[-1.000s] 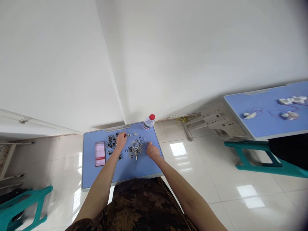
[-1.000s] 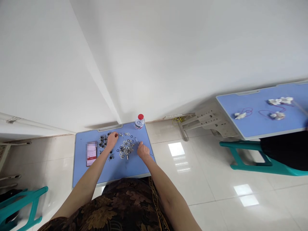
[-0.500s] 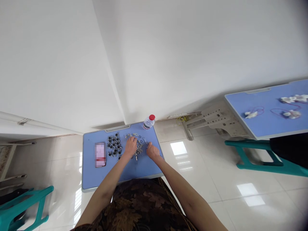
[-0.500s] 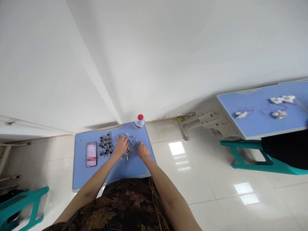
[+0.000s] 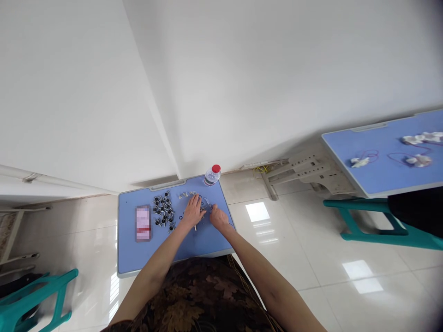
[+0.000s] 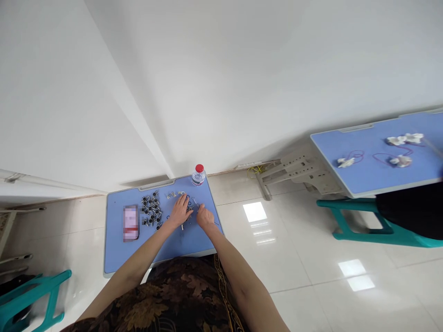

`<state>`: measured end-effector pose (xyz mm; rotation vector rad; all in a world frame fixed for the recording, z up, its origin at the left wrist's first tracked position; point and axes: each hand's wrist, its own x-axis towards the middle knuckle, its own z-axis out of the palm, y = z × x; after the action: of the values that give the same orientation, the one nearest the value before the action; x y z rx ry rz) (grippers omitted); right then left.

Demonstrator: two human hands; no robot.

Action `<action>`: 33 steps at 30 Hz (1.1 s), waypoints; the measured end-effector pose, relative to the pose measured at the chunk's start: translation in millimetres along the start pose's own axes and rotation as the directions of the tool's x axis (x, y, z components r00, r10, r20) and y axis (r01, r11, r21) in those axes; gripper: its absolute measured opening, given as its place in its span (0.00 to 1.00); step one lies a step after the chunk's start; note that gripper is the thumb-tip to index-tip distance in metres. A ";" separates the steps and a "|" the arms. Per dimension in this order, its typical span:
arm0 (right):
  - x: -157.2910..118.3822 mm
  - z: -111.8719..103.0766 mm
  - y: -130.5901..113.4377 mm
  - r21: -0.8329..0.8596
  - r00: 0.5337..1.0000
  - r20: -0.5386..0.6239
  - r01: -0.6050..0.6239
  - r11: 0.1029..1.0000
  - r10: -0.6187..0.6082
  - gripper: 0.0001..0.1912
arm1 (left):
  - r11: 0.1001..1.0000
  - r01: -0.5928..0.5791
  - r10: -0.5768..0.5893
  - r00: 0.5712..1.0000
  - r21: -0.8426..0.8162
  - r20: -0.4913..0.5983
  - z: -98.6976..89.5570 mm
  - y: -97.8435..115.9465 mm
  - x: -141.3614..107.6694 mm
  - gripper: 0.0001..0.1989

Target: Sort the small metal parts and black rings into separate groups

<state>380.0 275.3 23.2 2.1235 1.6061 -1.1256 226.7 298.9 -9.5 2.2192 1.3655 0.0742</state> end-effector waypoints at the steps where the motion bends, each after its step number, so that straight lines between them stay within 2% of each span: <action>1: -0.2 0.3 0.2 -0.008 1.000 -0.007 -0.003 1.000 0.002 0.25 | 1.000 0.005 -0.005 1.000 0.017 0.002 1.3 1.3 3.2 0.31; 6: 0.1 2.8 1.4 -0.025 0.999 -0.030 -0.014 1.000 0.013 0.24 | 0.993 0.031 -0.036 0.998 0.117 0.042 4.2 2.4 6.8 0.32; 10: 3.3 5.3 2.5 -0.034 0.999 -0.034 -0.008 0.999 0.007 0.21 | 0.989 -0.018 0.001 0.994 0.146 0.113 5.9 1.3 -10.6 0.31; 13: 5.9 6.0 3.0 -0.042 1.000 -0.025 -0.010 0.999 0.009 0.21 | 0.991 -0.030 0.014 0.992 0.130 0.123 9.3 3.3 -27.7 0.30; 17: 6.5 5.6 3.0 -0.053 1.000 -0.028 -0.015 0.998 0.013 0.24 | 0.996 -0.022 0.018 0.999 0.088 0.047 9.3 3.3 -45.5 0.26; 19: 6.0 5.0 2.8 -0.055 0.999 -0.032 -0.017 0.998 0.015 0.23 | 0.995 0.058 -0.056 0.998 0.075 -0.027 4.8 -1.2 -50.1 0.25; 22: 5.5 3.9 2.4 -0.050 0.999 -0.034 -0.022 0.998 0.021 0.22 | 0.968 0.241 -0.235 0.968 0.070 -0.086 -6.1 -11.3 -48.5 0.29; 25: 5.2 2.5 1.7 -0.047 0.999 -0.034 -0.025 0.999 0.024 0.22 | 0.943 0.324 -0.321 0.946 0.074 -0.054 -16.9 -17.8 -37.9 0.34; 29: 4.7 1.1 1.0 -0.039 0.999 -0.028 -0.029 0.999 0.028 0.21 | 0.957 0.276 -0.278 0.961 0.090 0.010 -22.7 -14.3 -25.1 0.35; 33: 4.3 1.0 0.8 -0.029 0.999 -0.032 -0.032 0.999 0.031 0.23 | 0.970 0.219 -0.224 0.974 0.109 0.038 -17.2 -6.5 -28.2 0.33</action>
<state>380.8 277.4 19.3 2.1504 1.5873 -1.0581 202.3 284.3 8.5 2.1200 1.6121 -0.1350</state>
